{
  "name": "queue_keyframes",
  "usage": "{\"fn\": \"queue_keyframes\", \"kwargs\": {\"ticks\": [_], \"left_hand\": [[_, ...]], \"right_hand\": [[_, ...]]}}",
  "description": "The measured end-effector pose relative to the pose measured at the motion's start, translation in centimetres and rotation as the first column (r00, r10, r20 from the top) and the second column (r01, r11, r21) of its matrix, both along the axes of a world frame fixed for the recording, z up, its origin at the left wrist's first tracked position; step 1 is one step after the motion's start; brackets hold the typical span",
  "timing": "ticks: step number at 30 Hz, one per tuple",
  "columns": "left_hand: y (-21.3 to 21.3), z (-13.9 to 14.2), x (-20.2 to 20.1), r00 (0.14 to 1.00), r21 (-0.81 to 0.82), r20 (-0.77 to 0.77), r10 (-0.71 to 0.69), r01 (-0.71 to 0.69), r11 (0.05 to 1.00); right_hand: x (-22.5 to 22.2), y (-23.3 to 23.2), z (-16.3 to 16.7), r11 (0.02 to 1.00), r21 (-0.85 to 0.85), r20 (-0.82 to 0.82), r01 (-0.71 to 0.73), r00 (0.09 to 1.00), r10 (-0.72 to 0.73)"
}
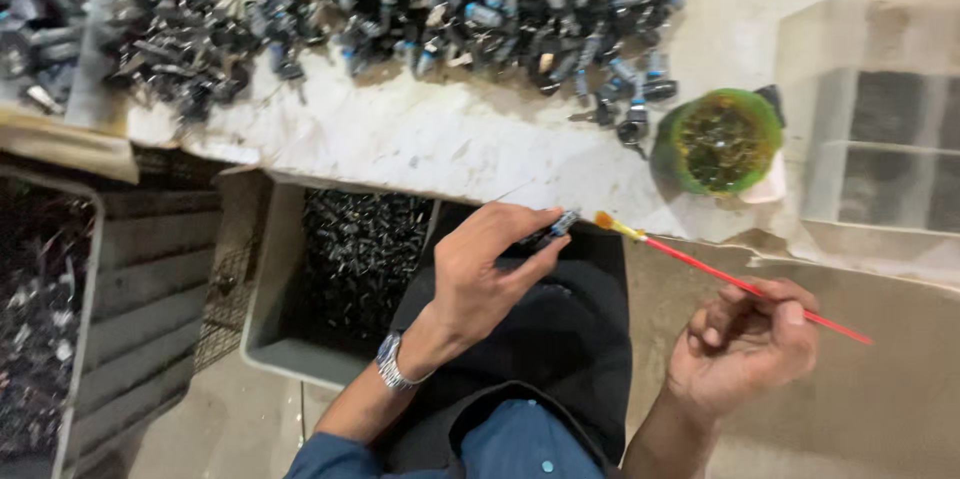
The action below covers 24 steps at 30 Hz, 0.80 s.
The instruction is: The person sits at a workshop table covered with piles of padlocks and picks up individual padlocks one at a time. They hold each padlock and use a small brush dipped in liquid from a green cup to apply the liquid to the padlock, then set it back on the table and reach for the next one.
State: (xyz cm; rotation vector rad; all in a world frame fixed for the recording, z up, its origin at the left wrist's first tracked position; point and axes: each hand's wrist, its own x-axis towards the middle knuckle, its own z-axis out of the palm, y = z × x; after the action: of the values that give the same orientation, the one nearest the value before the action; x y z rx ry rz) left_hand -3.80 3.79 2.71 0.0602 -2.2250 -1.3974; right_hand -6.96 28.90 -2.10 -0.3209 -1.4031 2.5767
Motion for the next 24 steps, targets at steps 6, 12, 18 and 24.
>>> {"fn": "queue_keyframes", "kwargs": {"ticks": [6,12,18,24], "left_hand": [[-0.1,-0.2,0.1,1.000,0.000,-0.022,0.000,0.000,1.000],[-2.6,-0.8,3.2,0.982,-0.036,0.080,0.169,-0.166,0.985],[-6.4,-1.5,4.9,0.865,-0.409,0.053,0.498,-0.436,0.801],[-11.1,-2.8,-4.5,0.862,-0.654,-0.001,0.507,-0.384,0.652]], "right_hand": [[0.1,0.7,-2.1,0.952,0.300,0.005,-0.065,0.998,0.067],[-4.0,3.4,-1.7,0.894,0.353,-0.294,0.276,0.940,-0.174],[-4.2,-0.8,0.5,0.876,0.482,-0.066,-0.001,0.997,0.037],[-1.4,-4.6,3.7,0.894,0.406,0.150,-0.189,0.979,0.139]]}}
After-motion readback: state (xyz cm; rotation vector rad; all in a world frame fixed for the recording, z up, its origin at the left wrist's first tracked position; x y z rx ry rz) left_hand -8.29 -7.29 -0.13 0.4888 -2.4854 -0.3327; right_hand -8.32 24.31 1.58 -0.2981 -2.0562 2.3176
